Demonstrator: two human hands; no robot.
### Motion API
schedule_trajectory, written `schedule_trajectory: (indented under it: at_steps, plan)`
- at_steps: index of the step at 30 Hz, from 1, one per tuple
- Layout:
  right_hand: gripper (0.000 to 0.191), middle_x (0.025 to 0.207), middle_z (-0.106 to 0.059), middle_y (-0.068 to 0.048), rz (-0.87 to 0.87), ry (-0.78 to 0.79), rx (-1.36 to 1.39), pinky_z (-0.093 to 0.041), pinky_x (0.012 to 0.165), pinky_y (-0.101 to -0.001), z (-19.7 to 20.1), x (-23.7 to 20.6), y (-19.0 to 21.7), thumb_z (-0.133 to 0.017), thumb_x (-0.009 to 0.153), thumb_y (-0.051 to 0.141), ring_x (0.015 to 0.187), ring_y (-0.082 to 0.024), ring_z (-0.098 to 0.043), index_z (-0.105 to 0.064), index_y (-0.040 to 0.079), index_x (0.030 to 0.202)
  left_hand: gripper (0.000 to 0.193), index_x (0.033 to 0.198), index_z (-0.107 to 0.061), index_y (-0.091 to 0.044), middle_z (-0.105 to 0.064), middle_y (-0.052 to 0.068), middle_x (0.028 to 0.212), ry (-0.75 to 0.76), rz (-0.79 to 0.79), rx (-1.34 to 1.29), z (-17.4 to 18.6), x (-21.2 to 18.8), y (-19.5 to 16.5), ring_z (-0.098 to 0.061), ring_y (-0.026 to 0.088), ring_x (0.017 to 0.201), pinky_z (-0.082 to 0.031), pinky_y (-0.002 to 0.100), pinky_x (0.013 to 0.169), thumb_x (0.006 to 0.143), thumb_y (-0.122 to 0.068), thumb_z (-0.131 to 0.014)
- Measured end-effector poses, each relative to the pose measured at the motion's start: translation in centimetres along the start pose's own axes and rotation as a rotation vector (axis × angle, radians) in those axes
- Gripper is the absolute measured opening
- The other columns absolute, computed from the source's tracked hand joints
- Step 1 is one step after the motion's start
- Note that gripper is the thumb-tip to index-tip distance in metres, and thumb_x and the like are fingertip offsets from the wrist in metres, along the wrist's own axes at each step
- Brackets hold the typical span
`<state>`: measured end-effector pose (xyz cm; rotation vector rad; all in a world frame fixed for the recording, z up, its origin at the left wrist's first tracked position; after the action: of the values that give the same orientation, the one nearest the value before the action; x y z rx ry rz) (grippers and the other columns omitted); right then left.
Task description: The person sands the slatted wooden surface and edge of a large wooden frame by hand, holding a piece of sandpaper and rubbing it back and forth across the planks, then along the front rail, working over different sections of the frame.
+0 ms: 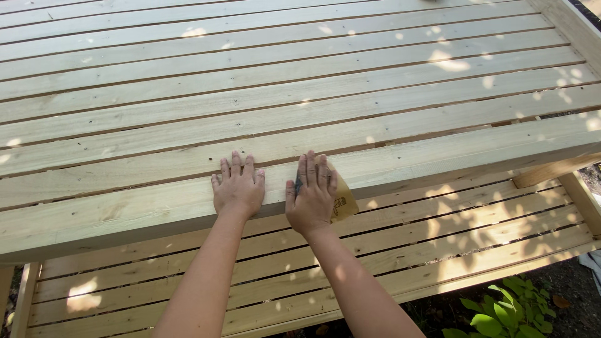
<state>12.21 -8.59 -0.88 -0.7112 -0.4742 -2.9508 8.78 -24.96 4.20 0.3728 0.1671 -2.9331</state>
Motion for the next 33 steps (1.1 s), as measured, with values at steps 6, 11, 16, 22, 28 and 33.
schedule_trajectory:
  at_steps: [6,11,16,22,28,33]
  plan:
    - [0.061,0.166,-0.036,-0.011,-0.378,-0.059,-0.031,-0.002,0.126,-0.0527,6.2,4.0,-24.4,-0.037,0.105,0.041,0.157,-0.036,-0.018,-0.045,0.008,0.155,0.064,0.162,-0.018,-0.032,-0.004,-0.001,0.172,-0.016,0.015,0.009,-0.3,-0.2,-0.1,-0.007,0.026,0.157,-0.012,0.05,0.125,0.102,-0.054,-0.021]
    - [0.066,0.17,-0.02,-0.017,-0.606,-0.061,-0.001,0.005,0.122,-0.057,7.3,4.9,-28.8,-0.033,0.106,0.041,0.157,-0.04,-0.004,-0.031,0.002,0.159,0.063,0.161,-0.021,-0.033,-0.007,-0.002,0.171,-0.015,0.03,0.018,0.1,-0.6,-0.5,-0.008,0.025,0.157,-0.015,0.049,0.125,0.102,-0.054,-0.021]
    - [0.068,0.17,-0.014,-0.015,-0.35,0.04,-0.098,0.01,0.122,-0.0538,1.9,2.4,-10.8,-0.025,0.106,0.044,0.157,-0.032,-0.008,-0.023,0.003,0.161,0.061,0.16,-0.024,-0.032,-0.012,-0.003,0.17,-0.064,0.012,-0.025,-0.4,-0.1,-0.2,-0.011,0.024,0.156,-0.016,0.049,0.125,0.103,-0.051,-0.022]
    - [0.066,0.168,-0.022,-0.011,0.054,0.231,0.034,-0.005,0.123,-0.0543,0.2,0.4,0.7,-0.029,0.104,0.047,0.155,-0.034,-0.017,-0.03,0.011,0.16,0.062,0.16,-0.032,-0.018,-0.02,0.006,0.169,-0.211,0.008,-0.208,-2.1,1.8,1.8,-0.014,0.029,0.157,-0.016,0.049,0.125,0.102,-0.041,-0.032]
    - [0.061,0.168,-0.024,-0.014,-0.243,0.187,-0.087,0.001,0.124,-0.0558,4.4,4.0,-14.0,-0.025,0.105,0.049,0.156,-0.041,-0.01,-0.039,0.024,0.159,0.065,0.161,-0.024,-0.018,-0.013,0.008,0.17,-0.2,0.09,-0.021,-0.3,1.7,11.6,-0.005,0.03,0.156,-0.011,0.052,0.124,0.102,-0.045,-0.03]
    - [0.062,0.173,-0.022,-0.014,-0.098,0.013,-0.19,0.007,0.121,-0.0575,5.1,3.9,-11.9,-0.026,0.106,0.045,0.158,-0.043,-0.006,-0.041,0.009,0.154,0.064,0.162,-0.02,-0.027,-0.011,0.003,0.17,-0.129,0.198,-0.044,0.7,1.6,14.4,-0.006,0.027,0.156,-0.011,0.051,0.124,0.102,-0.049,-0.026]
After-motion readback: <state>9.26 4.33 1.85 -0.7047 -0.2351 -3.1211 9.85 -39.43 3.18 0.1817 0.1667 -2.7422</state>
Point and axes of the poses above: each hand's wrist, its own x-axis towards the middle knuckle, its own z-axis out of the back of the hand, y = z × x, the point moved 4 cm from there along x, towards the middle knuckle
